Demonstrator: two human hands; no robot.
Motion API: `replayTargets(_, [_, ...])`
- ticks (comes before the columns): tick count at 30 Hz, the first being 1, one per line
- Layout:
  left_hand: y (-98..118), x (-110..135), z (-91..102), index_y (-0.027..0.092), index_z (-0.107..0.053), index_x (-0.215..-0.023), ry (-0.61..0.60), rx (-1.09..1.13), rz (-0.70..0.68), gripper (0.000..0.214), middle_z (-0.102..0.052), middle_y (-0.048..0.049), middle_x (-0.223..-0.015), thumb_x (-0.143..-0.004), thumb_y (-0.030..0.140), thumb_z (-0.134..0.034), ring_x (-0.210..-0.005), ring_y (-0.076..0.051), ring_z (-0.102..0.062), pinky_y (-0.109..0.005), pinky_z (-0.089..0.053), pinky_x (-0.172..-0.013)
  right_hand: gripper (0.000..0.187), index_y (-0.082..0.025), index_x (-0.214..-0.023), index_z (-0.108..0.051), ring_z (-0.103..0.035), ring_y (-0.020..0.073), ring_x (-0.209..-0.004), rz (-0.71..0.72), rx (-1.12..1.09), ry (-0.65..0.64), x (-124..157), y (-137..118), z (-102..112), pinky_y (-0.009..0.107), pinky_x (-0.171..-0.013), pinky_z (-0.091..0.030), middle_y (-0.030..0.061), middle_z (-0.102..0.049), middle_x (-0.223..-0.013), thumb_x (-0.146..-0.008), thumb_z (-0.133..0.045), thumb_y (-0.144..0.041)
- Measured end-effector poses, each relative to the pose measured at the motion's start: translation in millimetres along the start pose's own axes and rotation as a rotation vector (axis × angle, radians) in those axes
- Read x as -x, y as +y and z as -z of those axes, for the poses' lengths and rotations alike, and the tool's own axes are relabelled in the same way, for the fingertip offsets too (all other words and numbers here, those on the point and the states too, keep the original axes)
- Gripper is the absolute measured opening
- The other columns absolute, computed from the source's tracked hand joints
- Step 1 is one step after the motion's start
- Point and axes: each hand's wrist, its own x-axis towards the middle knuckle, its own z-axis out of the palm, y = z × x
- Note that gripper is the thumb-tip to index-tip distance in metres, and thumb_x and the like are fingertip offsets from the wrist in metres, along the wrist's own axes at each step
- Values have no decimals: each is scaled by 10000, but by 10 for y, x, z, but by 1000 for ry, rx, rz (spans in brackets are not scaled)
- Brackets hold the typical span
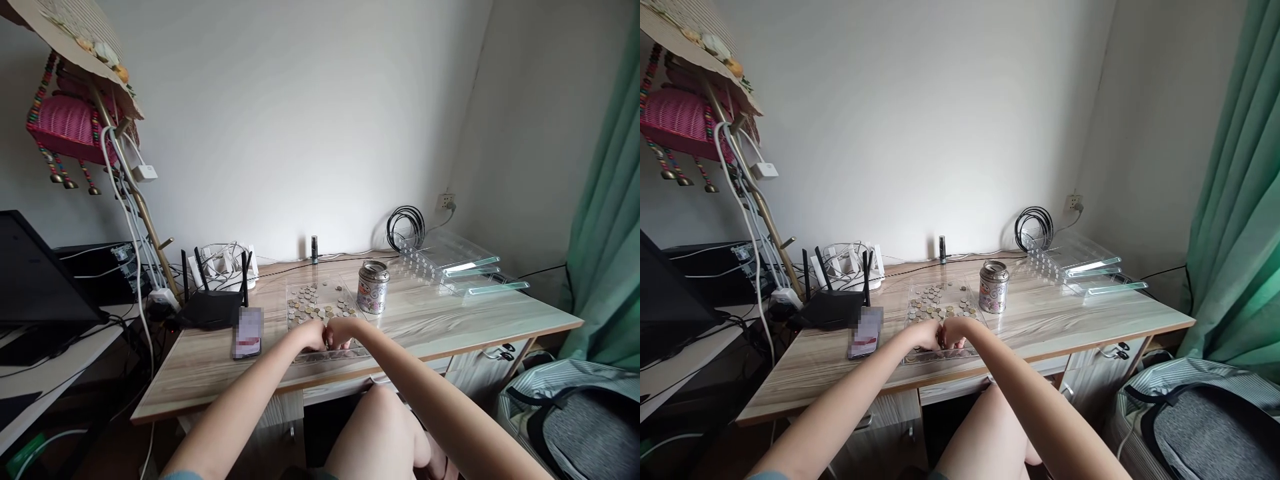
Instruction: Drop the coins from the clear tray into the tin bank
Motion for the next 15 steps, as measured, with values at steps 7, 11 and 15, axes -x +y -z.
replayTargets(7, [7, -5, -26, 167, -452, -395, -45, 74, 196, 274, -467, 26, -404, -350, 40, -690, -490, -152, -521, -223, -382, -467, 94, -109, -592, -596, -604, 150, -593, -61, -188, 277, 43, 85, 126, 196, -521, -479, 36, -628, -589, -510, -624, -147])
replayTargets(11, [-22, -89, -82, 149, -424, -421, -24, 350, 346, 245, -451, 16, -443, -478, -19, -593, -508, -116, -486, -183, -304, -437, 115, -100, -598, -589, -592, 114, -572, -54, -324, 414, 108, 219, 310, 159, -515, -477, 47, -634, -608, -529, -638, -177])
replayTargets(15, [-43, -225, 46, 152, -407, -476, -77, 614, 435, 204, -395, 23, -421, -643, 51, -471, -366, -64, -362, -161, -206, -346, 150, -101, -600, -599, -580, 101, -531, -12, -430, 451, 83, 236, 429, 164, -515, -481, 30, -617, -543, -524, -659, -216])
